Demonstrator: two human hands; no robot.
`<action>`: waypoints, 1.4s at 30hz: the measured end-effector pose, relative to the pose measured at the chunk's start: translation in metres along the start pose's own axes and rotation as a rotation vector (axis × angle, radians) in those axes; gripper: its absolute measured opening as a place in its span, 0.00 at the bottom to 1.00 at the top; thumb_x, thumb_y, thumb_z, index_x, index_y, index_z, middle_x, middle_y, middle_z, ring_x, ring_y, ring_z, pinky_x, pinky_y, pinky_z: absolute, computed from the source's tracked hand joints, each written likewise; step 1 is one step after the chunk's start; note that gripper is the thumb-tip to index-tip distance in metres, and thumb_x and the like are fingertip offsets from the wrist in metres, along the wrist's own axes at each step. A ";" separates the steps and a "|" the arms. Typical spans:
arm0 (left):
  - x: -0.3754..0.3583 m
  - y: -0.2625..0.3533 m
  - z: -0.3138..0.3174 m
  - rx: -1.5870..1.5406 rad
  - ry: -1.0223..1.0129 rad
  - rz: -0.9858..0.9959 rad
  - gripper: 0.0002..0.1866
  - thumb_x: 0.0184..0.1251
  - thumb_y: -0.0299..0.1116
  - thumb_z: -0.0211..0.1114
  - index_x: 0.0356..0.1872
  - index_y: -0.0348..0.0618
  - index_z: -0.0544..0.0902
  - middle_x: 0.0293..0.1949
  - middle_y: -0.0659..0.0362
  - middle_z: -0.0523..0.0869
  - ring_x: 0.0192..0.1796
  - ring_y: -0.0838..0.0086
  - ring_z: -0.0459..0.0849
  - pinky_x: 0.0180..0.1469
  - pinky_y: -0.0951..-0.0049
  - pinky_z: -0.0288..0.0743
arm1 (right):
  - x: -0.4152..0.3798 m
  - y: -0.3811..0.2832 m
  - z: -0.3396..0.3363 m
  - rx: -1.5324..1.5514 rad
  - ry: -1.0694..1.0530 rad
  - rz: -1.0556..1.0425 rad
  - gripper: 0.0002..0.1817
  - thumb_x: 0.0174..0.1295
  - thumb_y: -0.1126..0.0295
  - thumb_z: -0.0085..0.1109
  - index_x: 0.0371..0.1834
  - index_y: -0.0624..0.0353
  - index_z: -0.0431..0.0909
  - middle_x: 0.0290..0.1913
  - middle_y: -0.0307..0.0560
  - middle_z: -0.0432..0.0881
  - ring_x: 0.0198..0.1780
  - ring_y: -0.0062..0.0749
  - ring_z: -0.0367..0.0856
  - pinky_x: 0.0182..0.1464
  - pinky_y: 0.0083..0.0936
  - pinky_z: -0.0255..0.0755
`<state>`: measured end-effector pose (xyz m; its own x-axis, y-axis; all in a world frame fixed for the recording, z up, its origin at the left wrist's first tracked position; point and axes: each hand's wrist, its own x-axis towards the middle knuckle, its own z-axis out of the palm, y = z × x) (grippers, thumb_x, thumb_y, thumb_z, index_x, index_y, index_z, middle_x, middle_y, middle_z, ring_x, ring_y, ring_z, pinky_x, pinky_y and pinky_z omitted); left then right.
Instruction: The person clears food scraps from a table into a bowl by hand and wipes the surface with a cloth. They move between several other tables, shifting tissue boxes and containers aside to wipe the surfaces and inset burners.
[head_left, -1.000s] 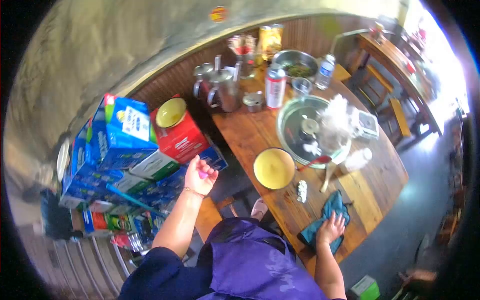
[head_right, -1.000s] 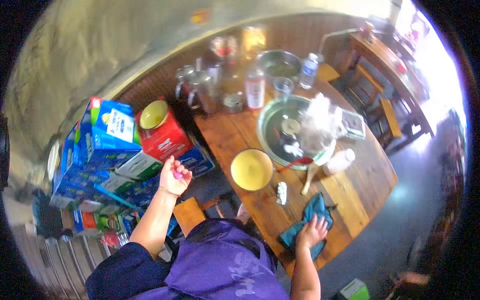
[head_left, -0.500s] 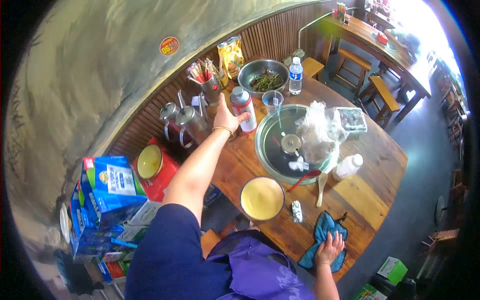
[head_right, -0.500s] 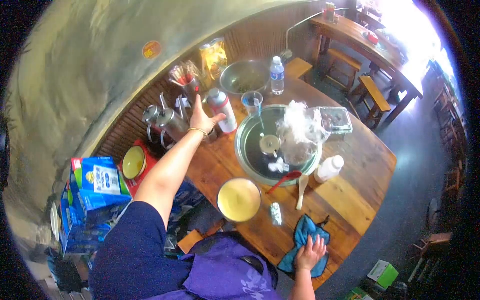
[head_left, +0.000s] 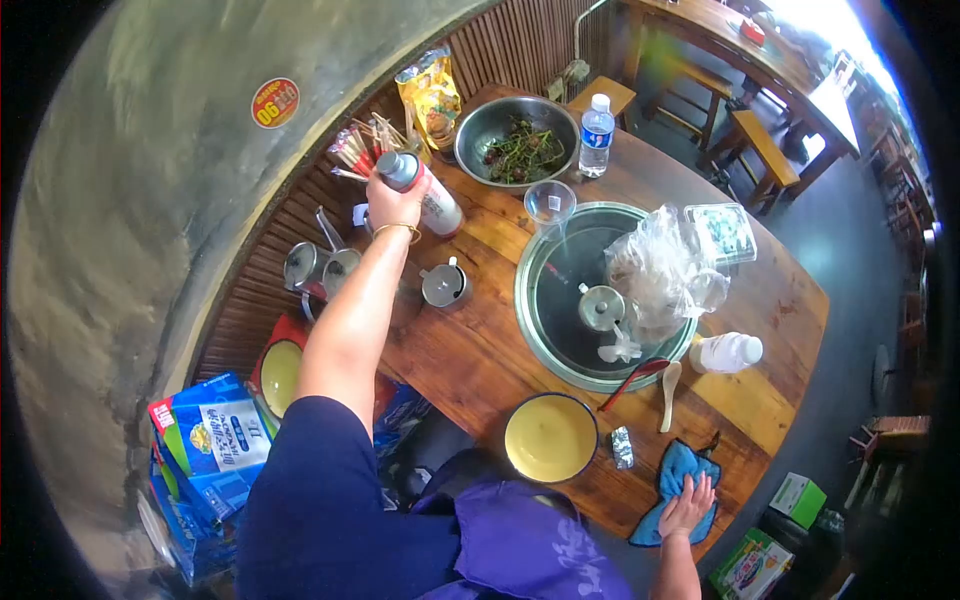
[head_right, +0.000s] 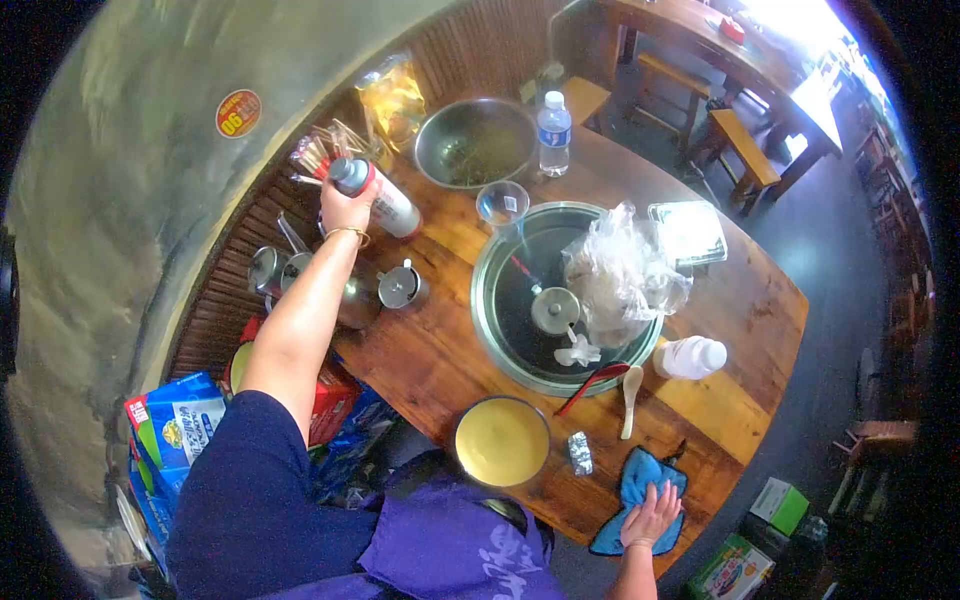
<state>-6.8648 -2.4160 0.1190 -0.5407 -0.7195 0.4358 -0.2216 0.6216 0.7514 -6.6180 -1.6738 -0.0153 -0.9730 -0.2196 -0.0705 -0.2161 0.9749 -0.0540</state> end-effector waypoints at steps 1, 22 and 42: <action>0.001 -0.002 0.003 0.060 0.025 -0.046 0.39 0.42 0.42 0.84 0.58 0.41 0.76 0.55 0.46 0.83 0.56 0.55 0.83 0.60 0.58 0.75 | 0.000 0.000 0.001 0.003 -0.006 0.004 0.28 0.61 0.64 0.46 0.66 0.59 0.70 0.75 0.63 0.61 0.77 0.60 0.53 0.78 0.56 0.40; -0.066 -0.001 0.137 -0.712 -0.453 -1.206 0.40 0.60 0.71 0.63 0.66 0.57 0.66 0.32 0.59 0.83 0.18 0.83 0.64 0.17 0.85 0.55 | 0.004 0.001 -0.003 0.033 -0.033 0.038 0.29 0.60 0.60 0.47 0.65 0.59 0.70 0.74 0.65 0.61 0.76 0.64 0.54 0.77 0.59 0.41; 0.077 0.057 0.138 -0.941 -0.537 -0.912 0.11 0.62 0.28 0.53 0.43 0.40 0.79 0.30 0.52 0.85 0.21 0.78 0.77 0.14 0.80 0.63 | 0.011 0.002 -0.010 0.118 0.011 0.113 0.31 0.54 0.67 0.59 0.66 0.53 0.72 0.75 0.58 0.63 0.77 0.56 0.56 0.78 0.56 0.44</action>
<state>-7.0312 -2.3931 0.1268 -0.7893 -0.4140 -0.4534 -0.1556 -0.5795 0.8000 -6.6297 -1.6742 -0.0065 -0.9916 -0.1075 -0.0717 -0.0947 0.9820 -0.1632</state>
